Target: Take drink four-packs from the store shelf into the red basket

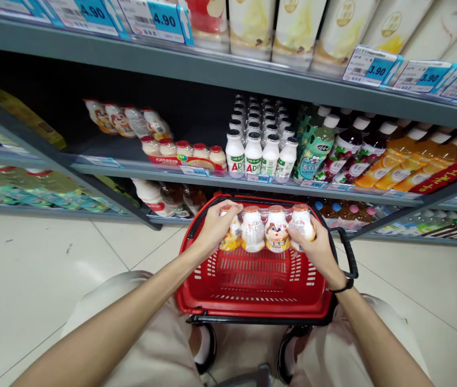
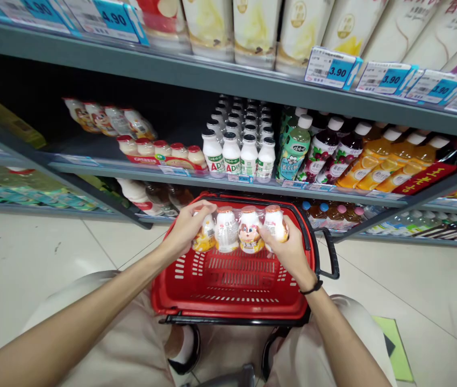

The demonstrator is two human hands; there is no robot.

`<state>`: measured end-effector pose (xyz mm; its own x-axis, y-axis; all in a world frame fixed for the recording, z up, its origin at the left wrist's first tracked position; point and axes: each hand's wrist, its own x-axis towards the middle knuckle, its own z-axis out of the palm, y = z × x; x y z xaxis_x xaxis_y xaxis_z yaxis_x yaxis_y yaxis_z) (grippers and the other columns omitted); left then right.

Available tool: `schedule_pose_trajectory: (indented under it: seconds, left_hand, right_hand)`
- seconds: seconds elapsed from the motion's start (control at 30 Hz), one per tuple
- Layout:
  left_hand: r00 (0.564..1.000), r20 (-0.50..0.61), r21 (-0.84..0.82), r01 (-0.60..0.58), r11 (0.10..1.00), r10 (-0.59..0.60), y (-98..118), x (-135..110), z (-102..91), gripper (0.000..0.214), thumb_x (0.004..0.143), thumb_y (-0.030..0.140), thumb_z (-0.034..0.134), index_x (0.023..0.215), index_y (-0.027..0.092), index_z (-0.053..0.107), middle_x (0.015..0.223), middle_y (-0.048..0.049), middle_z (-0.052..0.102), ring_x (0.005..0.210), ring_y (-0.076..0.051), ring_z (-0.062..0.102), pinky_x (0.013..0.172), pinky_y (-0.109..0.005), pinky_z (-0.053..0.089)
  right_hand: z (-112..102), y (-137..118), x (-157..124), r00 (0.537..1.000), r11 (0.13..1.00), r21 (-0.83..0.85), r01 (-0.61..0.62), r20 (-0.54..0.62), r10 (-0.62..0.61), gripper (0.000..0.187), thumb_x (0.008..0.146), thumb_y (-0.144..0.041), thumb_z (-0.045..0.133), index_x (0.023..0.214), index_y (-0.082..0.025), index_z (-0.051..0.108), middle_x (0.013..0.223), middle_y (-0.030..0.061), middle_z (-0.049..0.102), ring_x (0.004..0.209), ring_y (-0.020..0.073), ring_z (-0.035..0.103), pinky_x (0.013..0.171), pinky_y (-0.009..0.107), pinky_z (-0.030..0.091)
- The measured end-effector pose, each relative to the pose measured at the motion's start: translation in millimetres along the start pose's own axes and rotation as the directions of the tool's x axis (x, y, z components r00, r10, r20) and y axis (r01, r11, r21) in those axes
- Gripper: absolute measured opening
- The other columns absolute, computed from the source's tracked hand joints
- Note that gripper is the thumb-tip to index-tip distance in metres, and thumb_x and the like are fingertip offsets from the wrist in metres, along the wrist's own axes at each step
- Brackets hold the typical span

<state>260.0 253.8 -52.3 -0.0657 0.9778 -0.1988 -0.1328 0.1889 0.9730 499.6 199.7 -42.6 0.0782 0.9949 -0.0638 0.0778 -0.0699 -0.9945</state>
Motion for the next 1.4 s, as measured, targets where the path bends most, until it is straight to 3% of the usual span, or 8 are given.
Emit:
schedule_pose_trajectory:
  seconds: [0.23,0.43,0.63,0.8,0.97,1.13,1.23,1.4]
  left_hand:
    - [1.000,-0.005,0.022,0.008,1.000,-0.008,2,-1,-0.6,0.032,0.068,0.045,0.077,0.076,0.016,0.066,0.062,0.0028,0.059,0.053,-0.011,0.050,0.050,-0.021,0.037]
    - [0.998,0.022,-0.022,0.054,0.998,-0.054,1,0,-2.3,0.041,0.061,0.048,0.085,0.079,0.015,0.069,0.068,0.0013,0.064,0.057,-0.012,0.054,0.052,-0.021,0.040]
    - [0.991,0.133,0.033,-0.037,0.999,0.033,-1,2,-9.5,0.037,0.067,0.041,0.085,0.089,0.015,0.071,0.079,-0.0001,0.066,0.070,-0.012,0.059,0.062,-0.021,0.045]
    - [0.976,0.202,0.047,-0.094,0.994,0.083,9,-3,-9.4,0.056,0.065,0.040,0.087,0.112,0.015,0.069,0.097,-0.0041,0.070,0.081,-0.016,0.062,0.070,-0.024,0.049]
    - [0.933,0.289,0.039,-0.236,0.971,0.216,19,-13,-6.3,0.077,0.075,0.039,0.081,0.143,0.018,0.051,0.132,-0.0102,0.062,0.109,-0.021,0.061,0.090,-0.028,0.049]
    - [0.884,0.387,0.145,-0.337,0.930,0.260,13,-17,-4.6,0.080,0.077,0.038,0.080,0.147,0.021,0.043,0.130,-0.0101,0.059,0.102,-0.021,0.062,0.085,-0.030,0.051]
    - [0.873,0.381,0.198,-0.397,0.896,0.303,6,-17,-3.6,0.070,0.079,0.040,0.077,0.140,0.022,0.047,0.127,-0.0088,0.058,0.103,-0.022,0.061,0.088,-0.031,0.050]
    - [0.877,0.381,0.253,-0.402,0.880,0.292,6,-18,-3.8,0.066,0.080,0.039,0.075,0.137,0.022,0.047,0.122,-0.0069,0.059,0.097,-0.020,0.061,0.085,-0.031,0.049]
  right_hand:
    - [-2,4,2,0.998,0.999,0.006,-0.049,0.033,0.049,0.049,0.069,-0.042,0.087,0.101,-0.017,0.059,0.076,-0.0006,0.066,0.053,0.0137,0.061,0.043,0.025,0.056]
    - [0,1,2,0.998,0.998,0.009,-0.054,-0.021,0.054,0.050,0.068,-0.047,0.087,0.097,-0.016,0.061,0.073,0.0003,0.066,0.047,0.0131,0.058,0.036,0.024,0.051]
    - [2,5,4,0.991,0.991,0.077,-0.111,-0.064,0.116,0.053,0.064,-0.050,0.089,0.096,-0.016,0.062,0.070,0.0006,0.066,0.046,0.0145,0.057,0.033,0.025,0.049]
    - [-4,2,6,0.983,0.982,0.148,-0.119,-0.124,0.137,0.050,0.068,-0.051,0.087,0.095,-0.016,0.062,0.065,-0.0017,0.062,0.041,0.0115,0.050,0.028,0.022,0.041]
    - [-10,-7,7,0.973,0.965,0.232,-0.121,-0.163,0.162,0.050,0.067,-0.052,0.087,0.088,-0.016,0.059,0.060,-0.0036,0.058,0.039,0.0098,0.046,0.028,0.021,0.037]
    - [-24,-10,8,0.987,0.997,0.079,-0.016,-0.156,0.028,0.048,0.071,-0.051,0.085,0.096,-0.015,0.063,0.072,-0.0006,0.065,0.050,0.0086,0.053,0.043,0.019,0.046]
    - [-31,-9,8,0.991,0.998,-0.052,0.033,-0.126,-0.039,0.049,0.073,-0.052,0.083,0.099,-0.015,0.064,0.073,-0.0004,0.064,0.050,0.0090,0.052,0.043,0.020,0.045]
    - [-32,-6,7,0.992,0.993,-0.110,0.040,-0.113,-0.052,0.049,0.075,-0.055,0.080,0.098,-0.016,0.062,0.072,-0.0002,0.063,0.051,0.0107,0.053,0.043,0.021,0.044]
